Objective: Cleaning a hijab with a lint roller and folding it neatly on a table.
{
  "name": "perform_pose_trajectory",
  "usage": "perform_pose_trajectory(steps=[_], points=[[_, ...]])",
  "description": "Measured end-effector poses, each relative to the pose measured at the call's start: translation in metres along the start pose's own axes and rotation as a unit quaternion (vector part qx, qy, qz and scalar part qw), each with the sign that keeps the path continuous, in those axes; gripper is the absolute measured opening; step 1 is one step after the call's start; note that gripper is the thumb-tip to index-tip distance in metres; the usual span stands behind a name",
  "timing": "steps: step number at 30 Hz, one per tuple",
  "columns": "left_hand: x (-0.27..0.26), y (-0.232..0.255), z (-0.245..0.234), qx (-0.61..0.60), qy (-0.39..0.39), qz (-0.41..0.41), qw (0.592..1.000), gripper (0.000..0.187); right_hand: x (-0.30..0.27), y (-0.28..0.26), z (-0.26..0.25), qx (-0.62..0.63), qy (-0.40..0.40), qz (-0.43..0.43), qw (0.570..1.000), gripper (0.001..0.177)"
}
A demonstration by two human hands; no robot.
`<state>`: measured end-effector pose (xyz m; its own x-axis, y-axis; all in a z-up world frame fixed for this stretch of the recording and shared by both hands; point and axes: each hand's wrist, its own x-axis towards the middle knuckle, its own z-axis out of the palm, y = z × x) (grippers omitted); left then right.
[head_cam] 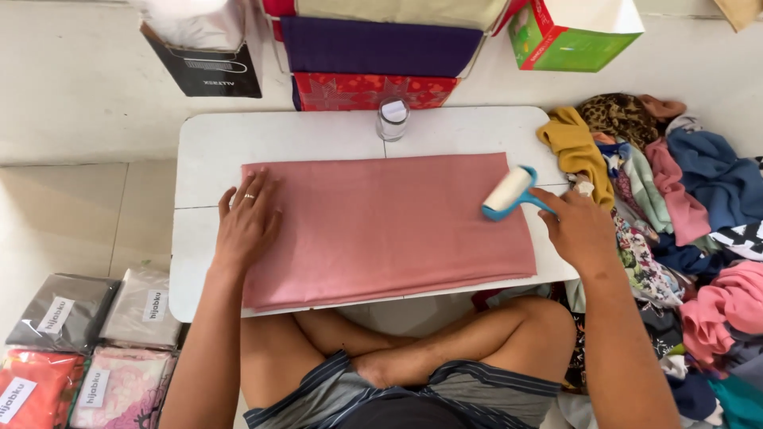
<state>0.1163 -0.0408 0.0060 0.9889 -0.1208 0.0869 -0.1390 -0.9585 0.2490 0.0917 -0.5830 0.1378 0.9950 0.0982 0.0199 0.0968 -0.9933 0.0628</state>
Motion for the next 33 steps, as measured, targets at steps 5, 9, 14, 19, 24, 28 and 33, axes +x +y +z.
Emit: perform_pose_trajectory(steps=[5, 9, 14, 19, 24, 28, 33], points=[[0.009, -0.02, 0.0, -0.012, -0.043, -0.009, 0.999, 0.063, 0.061, -0.031, 0.01, 0.11, 0.024, -0.229, 0.967, 0.04], [0.009, -0.02, 0.001, -0.027, -0.032, -0.009, 0.999, 0.068, 0.098, -0.107, 0.016, 0.158, -0.048, -0.299, 0.94, 0.04], [0.008, -0.02, -0.004, -0.026, -0.046, -0.002, 0.999, 0.071, 0.131, -0.155, 0.031, 0.123, -0.097, -0.333, 0.93, 0.045], [0.009, -0.018, -0.006, -0.038, -0.059, -0.017, 0.997, 0.071, 0.137, -0.11, 0.013, 0.164, -0.178, -0.243, 0.939, 0.049], [0.01, -0.019, -0.004, -0.026, -0.061, -0.022, 0.998, 0.072, 0.124, -0.01, -0.017, 0.09, -0.214, -0.119, 0.965, 0.043], [0.011, -0.025, 0.003, -0.059, -0.015, 0.029, 0.998, 0.071, 0.135, 0.088, 0.021, 0.079, -0.259, -0.018, 0.963, 0.056], [0.007, -0.024, -0.002, -0.077, -0.013, 0.032, 0.996, 0.074, 0.118, 0.086, 0.019, 0.073, -0.144, -0.107, 0.981, 0.053]])
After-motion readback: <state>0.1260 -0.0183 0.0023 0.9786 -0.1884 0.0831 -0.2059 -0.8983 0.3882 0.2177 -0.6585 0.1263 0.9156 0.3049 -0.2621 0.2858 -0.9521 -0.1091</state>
